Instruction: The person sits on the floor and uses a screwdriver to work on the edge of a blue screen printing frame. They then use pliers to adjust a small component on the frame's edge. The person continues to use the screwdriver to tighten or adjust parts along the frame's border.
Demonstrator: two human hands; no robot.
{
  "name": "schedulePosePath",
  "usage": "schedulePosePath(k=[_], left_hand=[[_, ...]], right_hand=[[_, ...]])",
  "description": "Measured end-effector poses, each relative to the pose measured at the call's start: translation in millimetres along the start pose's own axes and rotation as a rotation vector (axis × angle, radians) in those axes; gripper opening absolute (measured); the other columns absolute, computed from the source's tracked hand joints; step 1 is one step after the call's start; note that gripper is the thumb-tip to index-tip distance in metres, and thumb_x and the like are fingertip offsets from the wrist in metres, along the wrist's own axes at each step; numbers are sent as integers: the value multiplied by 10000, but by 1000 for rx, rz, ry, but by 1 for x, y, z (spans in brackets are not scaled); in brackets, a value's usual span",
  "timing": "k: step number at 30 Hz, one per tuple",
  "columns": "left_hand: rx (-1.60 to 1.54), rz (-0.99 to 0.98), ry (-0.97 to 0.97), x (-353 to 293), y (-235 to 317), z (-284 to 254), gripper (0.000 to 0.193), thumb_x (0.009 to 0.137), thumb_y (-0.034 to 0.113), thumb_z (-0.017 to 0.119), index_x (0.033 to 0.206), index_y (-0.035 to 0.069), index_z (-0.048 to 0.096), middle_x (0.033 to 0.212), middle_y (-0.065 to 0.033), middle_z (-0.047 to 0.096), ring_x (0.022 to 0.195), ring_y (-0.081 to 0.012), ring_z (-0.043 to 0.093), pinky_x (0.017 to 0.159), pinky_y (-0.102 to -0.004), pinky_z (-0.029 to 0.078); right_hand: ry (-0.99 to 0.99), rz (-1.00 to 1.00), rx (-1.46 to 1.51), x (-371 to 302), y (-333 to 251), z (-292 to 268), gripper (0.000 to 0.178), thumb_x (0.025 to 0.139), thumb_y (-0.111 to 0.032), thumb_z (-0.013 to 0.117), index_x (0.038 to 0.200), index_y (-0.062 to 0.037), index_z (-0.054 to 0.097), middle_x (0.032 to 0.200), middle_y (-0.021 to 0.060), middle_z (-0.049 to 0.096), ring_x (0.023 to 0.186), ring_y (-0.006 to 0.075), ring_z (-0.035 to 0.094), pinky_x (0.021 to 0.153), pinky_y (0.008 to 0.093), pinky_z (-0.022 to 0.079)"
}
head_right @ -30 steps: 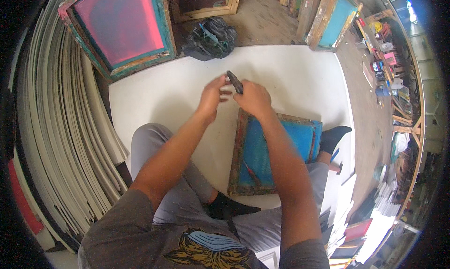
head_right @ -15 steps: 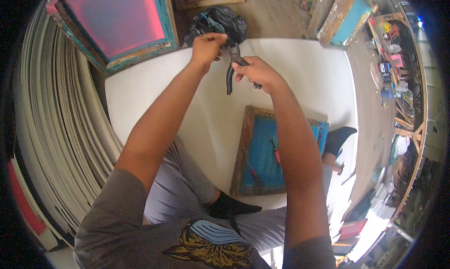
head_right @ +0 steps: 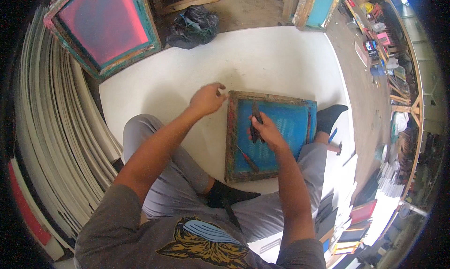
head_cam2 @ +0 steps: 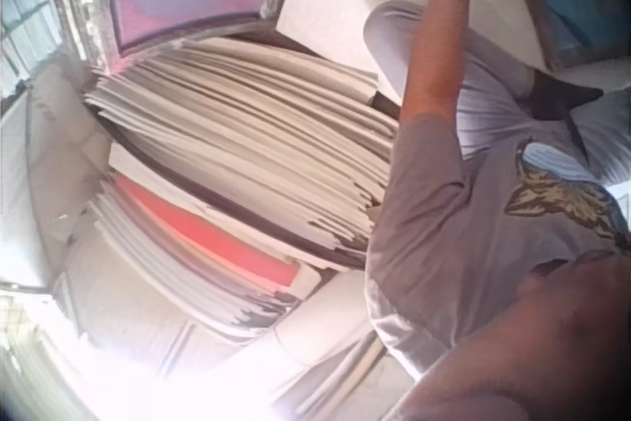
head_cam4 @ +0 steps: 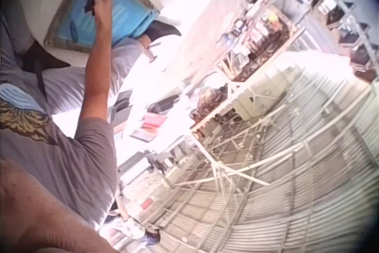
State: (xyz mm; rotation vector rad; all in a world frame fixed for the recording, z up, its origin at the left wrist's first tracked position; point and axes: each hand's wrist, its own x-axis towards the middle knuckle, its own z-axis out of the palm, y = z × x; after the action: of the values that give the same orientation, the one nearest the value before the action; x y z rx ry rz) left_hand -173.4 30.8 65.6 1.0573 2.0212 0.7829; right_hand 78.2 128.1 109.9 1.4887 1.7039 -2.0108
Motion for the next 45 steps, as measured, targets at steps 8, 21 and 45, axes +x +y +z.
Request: schedulePosePath(k=[8, 21, 45], left_hand=[[-28, -28, 21, 1, -11, 65, 593, 1019, 374, 624, 1542, 173, 429, 1353, -225, 607, 1192, -447, 651, 983, -541, 541], [56, -11, -17, 2, -9, 66, 568, 1001, 365, 679, 1488, 159, 472, 1305, -207, 663, 1177, -357, 674, 982, -488, 527], [-191, -457, -238, -148, 27, 114, 740, 948, 490, 713, 1280, -63, 352, 1124, -405, 669, 1032, -541, 690, 939, -560, 545]], right_hand=[[133, -74, 46, -27, 108, 23, 329, 1099, -341, 580, 1268, -59, 587, 857, 63, 663, 706, 159, 652, 617, 334, 532], [300, -216, -253, -45, 142, 25, 369, 1050, -362, 641, 1255, -55, 627, 928, 100, 711, 834, 250, 709, 738, 394, 533], [486, 58, -635, -40, 122, 23, 427, 989, -228, 683, 1313, -9, 512, 1136, 198, 698, 1073, 406, 691, 858, 552, 564]])
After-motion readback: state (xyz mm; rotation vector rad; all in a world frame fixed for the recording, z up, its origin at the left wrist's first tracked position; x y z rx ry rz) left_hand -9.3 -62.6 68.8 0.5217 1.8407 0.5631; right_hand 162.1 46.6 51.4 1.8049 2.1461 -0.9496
